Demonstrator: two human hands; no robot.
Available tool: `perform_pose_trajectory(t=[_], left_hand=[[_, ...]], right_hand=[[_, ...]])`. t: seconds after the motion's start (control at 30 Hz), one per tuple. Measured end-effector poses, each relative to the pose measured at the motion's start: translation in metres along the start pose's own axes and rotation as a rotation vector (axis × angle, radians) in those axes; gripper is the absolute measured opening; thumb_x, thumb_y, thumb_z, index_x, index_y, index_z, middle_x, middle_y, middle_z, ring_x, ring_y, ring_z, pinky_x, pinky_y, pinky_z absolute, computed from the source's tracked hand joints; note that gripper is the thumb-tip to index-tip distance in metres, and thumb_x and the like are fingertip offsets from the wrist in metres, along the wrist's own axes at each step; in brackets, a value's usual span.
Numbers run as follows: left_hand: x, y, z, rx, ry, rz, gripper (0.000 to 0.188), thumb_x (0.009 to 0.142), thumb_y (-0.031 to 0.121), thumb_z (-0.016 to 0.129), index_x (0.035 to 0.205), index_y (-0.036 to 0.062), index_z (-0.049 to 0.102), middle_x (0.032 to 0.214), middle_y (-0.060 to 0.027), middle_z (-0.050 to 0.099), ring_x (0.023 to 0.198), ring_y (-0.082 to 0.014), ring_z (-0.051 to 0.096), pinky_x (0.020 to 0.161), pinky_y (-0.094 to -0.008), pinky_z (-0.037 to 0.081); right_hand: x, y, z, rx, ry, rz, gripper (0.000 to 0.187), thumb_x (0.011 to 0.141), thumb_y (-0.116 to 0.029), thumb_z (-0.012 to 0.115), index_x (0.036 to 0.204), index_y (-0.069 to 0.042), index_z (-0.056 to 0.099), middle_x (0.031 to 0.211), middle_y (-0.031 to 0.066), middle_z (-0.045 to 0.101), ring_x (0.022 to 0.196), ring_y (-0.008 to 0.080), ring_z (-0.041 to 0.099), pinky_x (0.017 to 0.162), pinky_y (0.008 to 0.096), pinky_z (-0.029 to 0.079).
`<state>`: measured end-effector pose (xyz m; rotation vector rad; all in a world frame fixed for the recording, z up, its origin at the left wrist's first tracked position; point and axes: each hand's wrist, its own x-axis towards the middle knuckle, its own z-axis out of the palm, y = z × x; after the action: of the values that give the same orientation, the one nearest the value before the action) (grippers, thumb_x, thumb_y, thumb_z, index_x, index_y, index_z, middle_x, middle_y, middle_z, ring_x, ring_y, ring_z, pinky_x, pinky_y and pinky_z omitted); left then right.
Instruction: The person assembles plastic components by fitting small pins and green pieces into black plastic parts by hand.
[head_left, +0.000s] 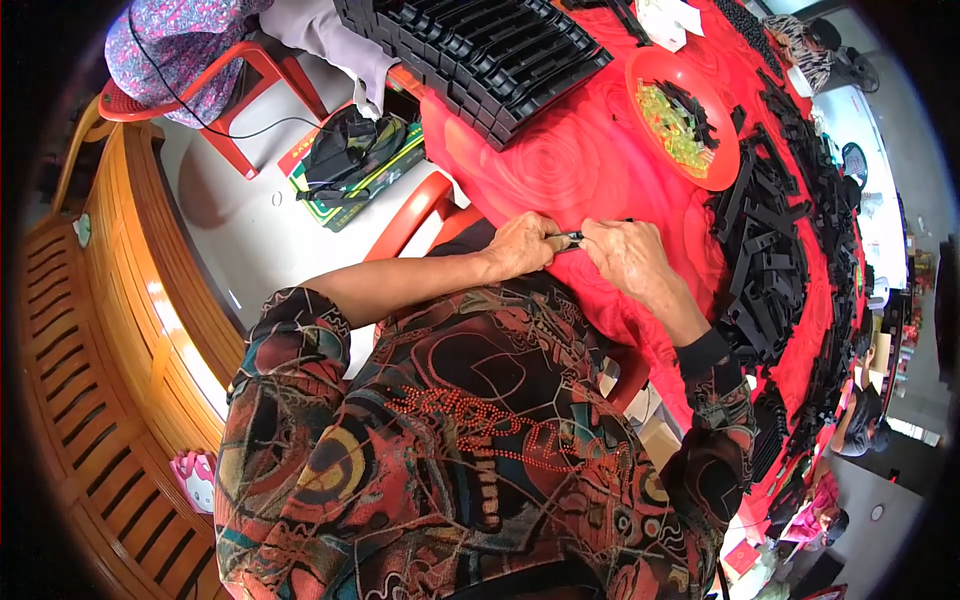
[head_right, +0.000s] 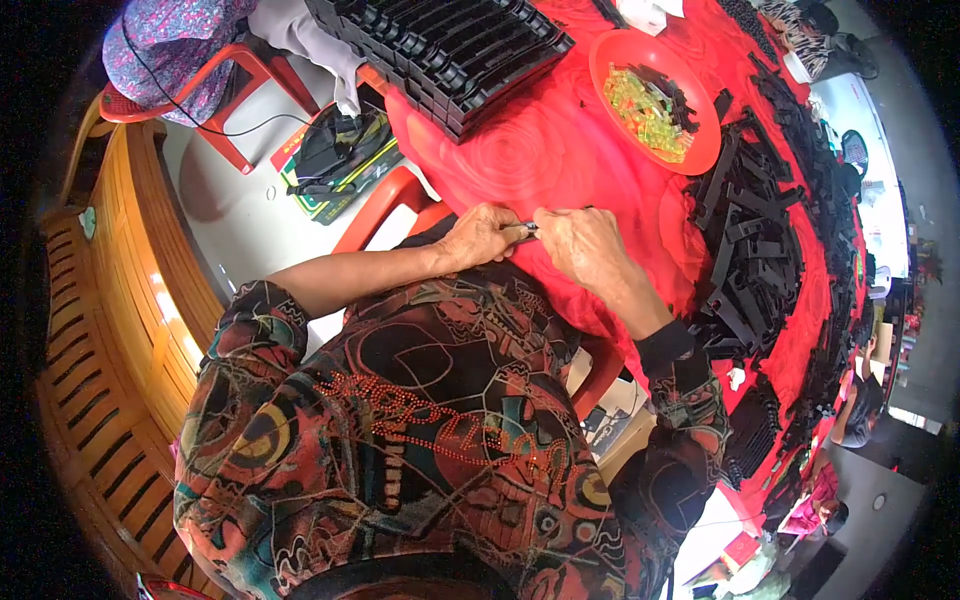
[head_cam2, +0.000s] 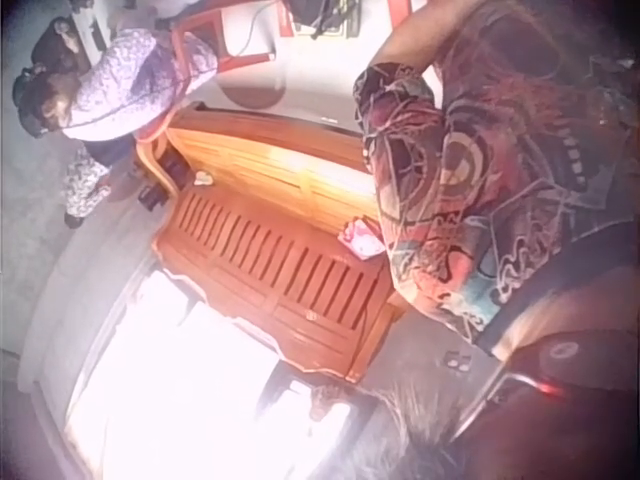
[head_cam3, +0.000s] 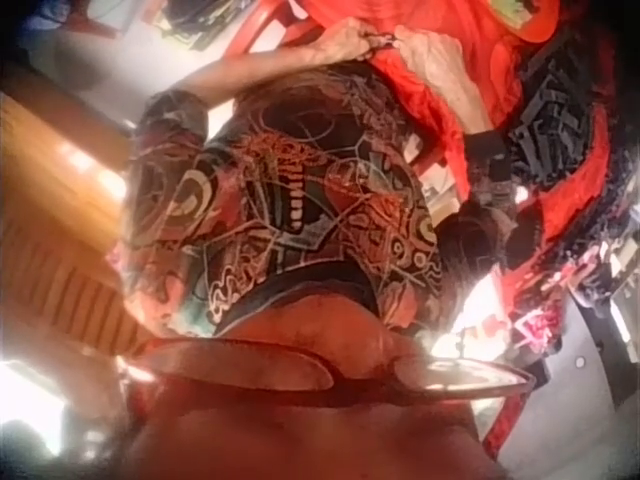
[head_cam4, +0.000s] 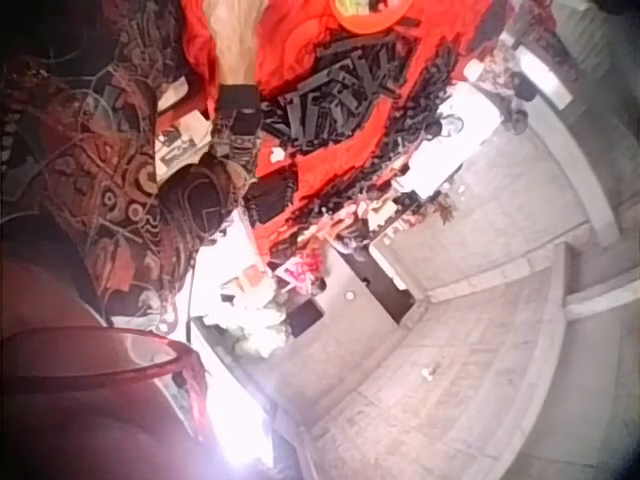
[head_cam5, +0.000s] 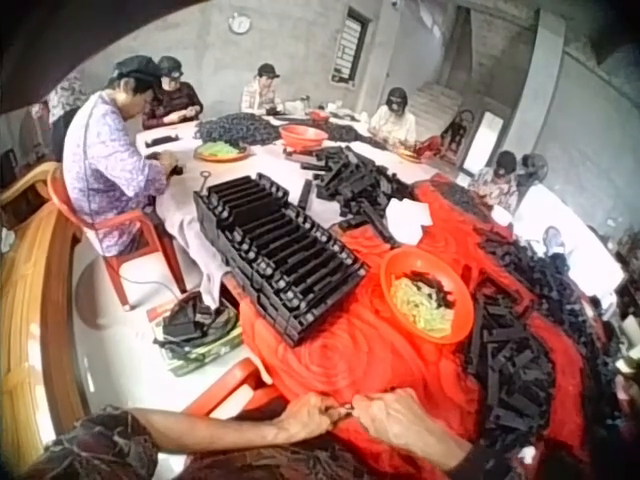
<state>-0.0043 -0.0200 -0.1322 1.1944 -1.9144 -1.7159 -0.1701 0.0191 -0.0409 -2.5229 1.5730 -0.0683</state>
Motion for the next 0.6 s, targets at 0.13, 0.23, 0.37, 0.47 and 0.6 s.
perform_pose_trajectory(t=[0.13, 0.23, 0.37, 0.47, 0.6], left_hand=[[0.001, 0.0, -0.004, 0.027, -0.011, 0.061, 0.028, 0.088, 0.025, 0.056, 0.073, 0.0019, 0.061, 0.056, -0.0034, 0.055, 0.048, -0.0102, 0.053, 0.044, -0.0278, 0.041], [0.0, -0.001, -0.002, 0.036, -0.039, 0.085, 0.026, 0.089, 0.021, 0.054, 0.073, 0.0007, 0.059, 0.055, -0.0028, 0.054, 0.048, -0.0096, 0.05, 0.043, -0.0276, 0.041], [0.003, -0.004, 0.001, -0.036, -0.01, 0.088, 0.024, 0.083, 0.021, 0.061, 0.076, -0.0016, 0.062, 0.054, -0.0187, 0.05, 0.047, -0.0236, 0.052, 0.051, -0.0405, 0.042], [0.005, -0.007, 0.001, -0.029, 0.002, 0.096, 0.024, 0.083, 0.022, 0.061, 0.077, -0.0015, 0.063, 0.055, -0.0194, 0.051, 0.049, -0.0239, 0.053, 0.052, -0.0404, 0.042], [0.005, -0.004, -0.001, -0.015, -0.041, 0.069, 0.026, 0.088, 0.019, 0.055, 0.072, 0.0003, 0.059, 0.055, -0.0022, 0.053, 0.048, -0.009, 0.049, 0.043, -0.027, 0.039]], right_hand=[[0.006, 0.002, -0.015, 0.009, -0.027, -0.01, 0.014, 0.079, -0.017, 0.059, 0.075, -0.007, 0.051, 0.065, 0.0124, 0.057, 0.063, 0.0347, 0.058, 0.052, 0.0475, 0.042], [0.017, 0.011, -0.021, -0.035, -0.144, -0.085, 0.013, 0.078, -0.017, 0.059, 0.074, -0.007, 0.051, 0.065, 0.0125, 0.057, 0.063, 0.0349, 0.058, 0.053, 0.0478, 0.043], [0.023, 0.013, -0.019, -0.098, -0.225, -0.136, 0.014, 0.077, -0.018, 0.06, 0.073, -0.007, 0.051, 0.063, 0.0135, 0.056, 0.064, 0.0361, 0.057, 0.054, 0.048, 0.042], [0.018, 0.012, -0.018, -0.056, -0.179, -0.116, 0.015, 0.076, -0.018, 0.06, 0.073, -0.007, 0.05, 0.063, 0.0143, 0.056, 0.064, 0.0366, 0.057, 0.054, 0.0479, 0.042], [0.013, 0.014, -0.012, 0.01, -0.12, -0.034, 0.016, 0.076, -0.018, 0.06, 0.073, -0.006, 0.05, 0.063, 0.0151, 0.055, 0.064, 0.0369, 0.056, 0.053, 0.048, 0.041]])
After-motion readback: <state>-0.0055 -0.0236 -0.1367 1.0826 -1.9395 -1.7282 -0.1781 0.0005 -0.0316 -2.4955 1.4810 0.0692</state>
